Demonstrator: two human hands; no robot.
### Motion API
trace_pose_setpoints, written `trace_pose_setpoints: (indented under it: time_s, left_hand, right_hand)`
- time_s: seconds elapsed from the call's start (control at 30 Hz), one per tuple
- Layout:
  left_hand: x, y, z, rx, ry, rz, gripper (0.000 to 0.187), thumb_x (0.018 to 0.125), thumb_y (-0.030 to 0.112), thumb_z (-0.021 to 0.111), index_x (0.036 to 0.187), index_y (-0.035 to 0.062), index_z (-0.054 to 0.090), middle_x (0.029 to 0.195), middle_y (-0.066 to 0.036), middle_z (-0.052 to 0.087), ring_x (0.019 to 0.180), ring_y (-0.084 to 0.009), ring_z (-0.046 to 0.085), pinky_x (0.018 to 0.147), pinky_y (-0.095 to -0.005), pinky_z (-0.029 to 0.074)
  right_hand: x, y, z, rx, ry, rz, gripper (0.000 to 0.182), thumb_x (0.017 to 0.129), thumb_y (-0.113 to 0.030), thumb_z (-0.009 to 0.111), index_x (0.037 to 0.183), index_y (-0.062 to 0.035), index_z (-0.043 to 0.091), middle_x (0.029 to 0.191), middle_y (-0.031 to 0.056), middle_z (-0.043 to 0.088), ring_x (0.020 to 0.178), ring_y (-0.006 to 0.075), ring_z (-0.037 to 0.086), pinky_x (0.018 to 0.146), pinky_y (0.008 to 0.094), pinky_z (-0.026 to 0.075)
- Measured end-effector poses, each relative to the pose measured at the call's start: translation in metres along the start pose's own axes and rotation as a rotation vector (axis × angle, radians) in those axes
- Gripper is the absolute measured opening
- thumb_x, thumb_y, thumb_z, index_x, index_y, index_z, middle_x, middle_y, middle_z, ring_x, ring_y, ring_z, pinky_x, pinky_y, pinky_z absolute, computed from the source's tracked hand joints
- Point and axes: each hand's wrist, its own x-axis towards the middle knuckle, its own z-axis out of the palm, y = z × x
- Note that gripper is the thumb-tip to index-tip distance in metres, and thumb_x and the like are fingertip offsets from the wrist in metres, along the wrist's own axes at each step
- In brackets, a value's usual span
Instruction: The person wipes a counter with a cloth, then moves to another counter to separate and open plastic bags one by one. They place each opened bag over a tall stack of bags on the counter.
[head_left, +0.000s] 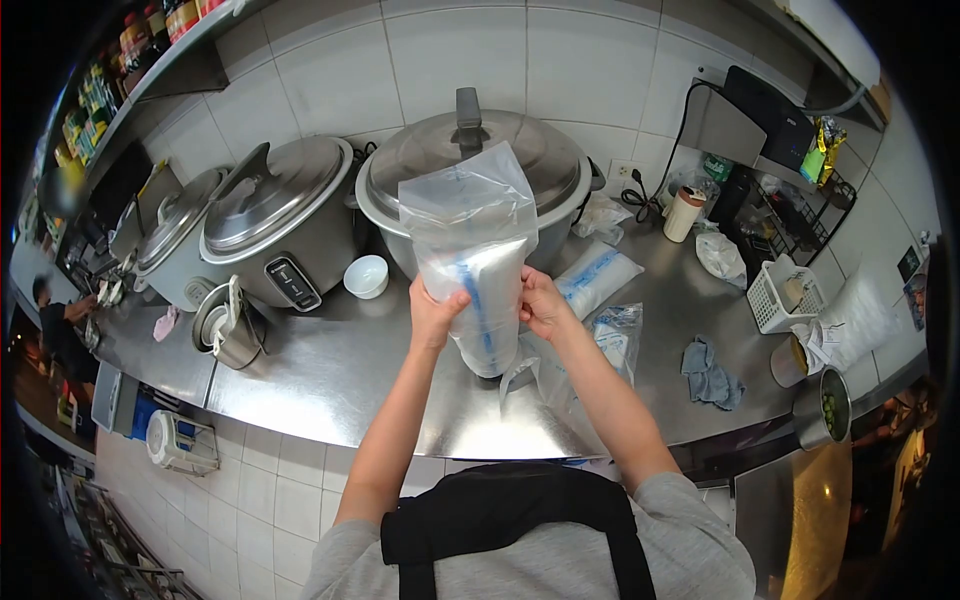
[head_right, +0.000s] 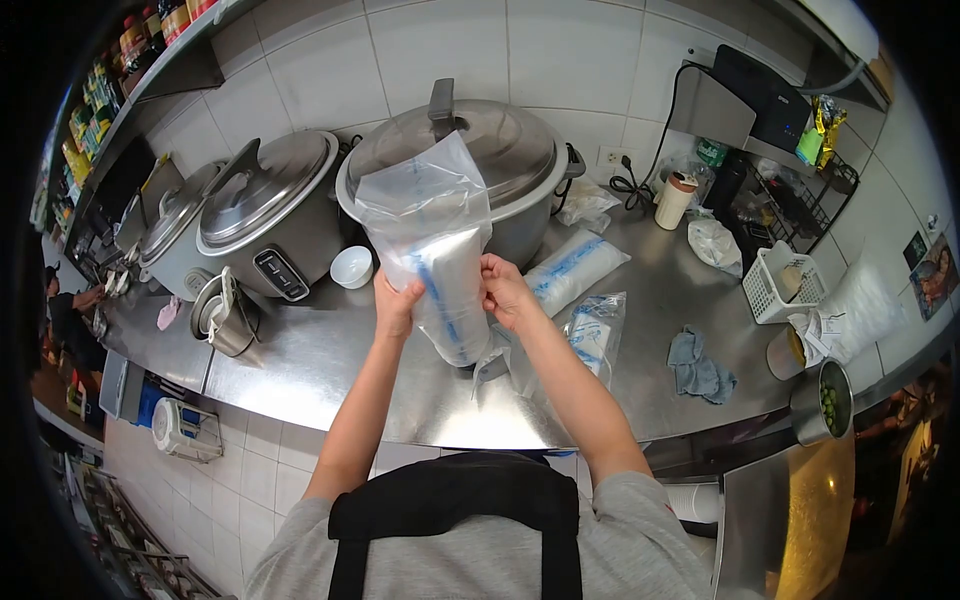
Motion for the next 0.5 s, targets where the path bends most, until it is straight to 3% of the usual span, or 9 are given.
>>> trace_pose_setpoints:
  time_s: [0.07,0.2,0.23,0.27,0.33,0.37,0.43,0.5]
  left_hand:
    - [-0.012,-0.007,-0.001,-0.012,0.022,-0.068,0.068,0.055,0.034,0.081,0.105,-0.0012,0.051,0.091,-0.005,0.057,0.083,-0.0142,0.055,0.076,-0.0267,0.044]
    - [-0.037,-0.013,-0.01,0.06,-0.02,-0.201,0.072,0.056,0.037,0.08,0.11,-0.0003,0.049,0.104,-0.007,0.054,0.096,-0.0141,0.051,0.084,-0.0308,0.04]
    - [-0.047,-0.015,-0.014,-0.039,-0.064,-0.228,0.061,0.068,0.036,0.073,0.112,0.0007,0.049,0.111,-0.007,0.052,0.1,-0.0138,0.048,0.086,-0.0318,0.038]
    - [-0.055,-0.019,-0.02,-0.039,-0.054,-0.225,0.061,0.068,0.036,0.073,0.112,0.0007,0.049,0.111,-0.007,0.052,0.1,-0.0138,0.048,0.086,-0.0318,0.038]
    - [-0.066,-0.025,-0.032,-0.092,0.232,-0.379,0.045,0.081,0.037,0.06,0.11,0.0035,0.049,0.099,-0.004,0.056,0.087,-0.0115,0.053,0.075,-0.0277,0.042]
    - [-0.066,-0.021,-0.036,-0.093,0.242,-0.379,0.045,0.081,0.037,0.06,0.11,0.0035,0.049,0.099,-0.004,0.056,0.087,-0.0115,0.053,0.075,-0.0277,0.042]
    - [-0.065,-0.014,-0.044,-0.131,0.163,-0.646,0.022,0.089,0.029,0.048,0.094,0.0073,0.053,0.08,0.001,0.056,0.066,-0.0073,0.05,0.054,-0.0199,0.04]
    - [-0.054,0.003,-0.038,-0.213,0.148,-0.744,0.019,0.089,0.027,0.049,0.087,0.0086,0.051,0.073,0.002,0.052,0.058,-0.0056,0.045,0.048,-0.0181,0.035]
  right_hand:
    - [0.001,0.004,-0.003,-0.045,0.014,0.0,0.017,0.078,0.008,0.047,0.089,-0.0051,0.048,0.068,0.0008,0.053,0.046,0.0056,0.044,0.035,0.0184,0.028]
    - [-0.002,0.005,-0.008,-0.109,0.036,0.035,0.018,0.077,0.009,0.046,0.089,-0.0047,0.048,0.065,0.0013,0.054,0.046,0.0069,0.045,0.037,0.0188,0.031]
    - [-0.004,0.004,-0.008,-0.115,0.029,0.042,0.018,0.077,0.009,0.046,0.089,-0.0047,0.048,0.065,0.0013,0.054,0.046,0.0069,0.045,0.037,0.0188,0.031]
    - [-0.005,0.003,-0.008,-0.133,0.055,0.041,0.018,0.077,0.009,0.046,0.089,-0.0044,0.049,0.065,0.0019,0.055,0.047,0.0074,0.046,0.038,0.0188,0.033]
    - [-0.006,0.0,-0.006,-0.154,0.074,0.044,0.018,0.077,0.009,0.046,0.089,-0.004,0.049,0.066,0.0025,0.056,0.047,0.008,0.047,0.039,0.0189,0.034]
    - [-0.006,-0.001,-0.005,-0.158,0.068,0.034,0.018,0.077,0.008,0.046,0.089,-0.0037,0.05,0.066,0.0029,0.056,0.047,0.0081,0.047,0.04,0.019,0.036]
    - [-0.007,-0.001,-0.003,-0.165,0.055,0.036,0.017,0.077,0.008,0.046,0.09,-0.0035,0.05,0.067,0.0034,0.057,0.048,0.0083,0.048,0.04,0.0192,0.037]
    - [-0.006,-0.003,0.0,-0.166,0.075,0.042,0.017,0.077,0.008,0.046,0.09,-0.0028,0.05,0.066,0.0031,0.056,0.047,0.0077,0.047,0.04,0.0196,0.037]
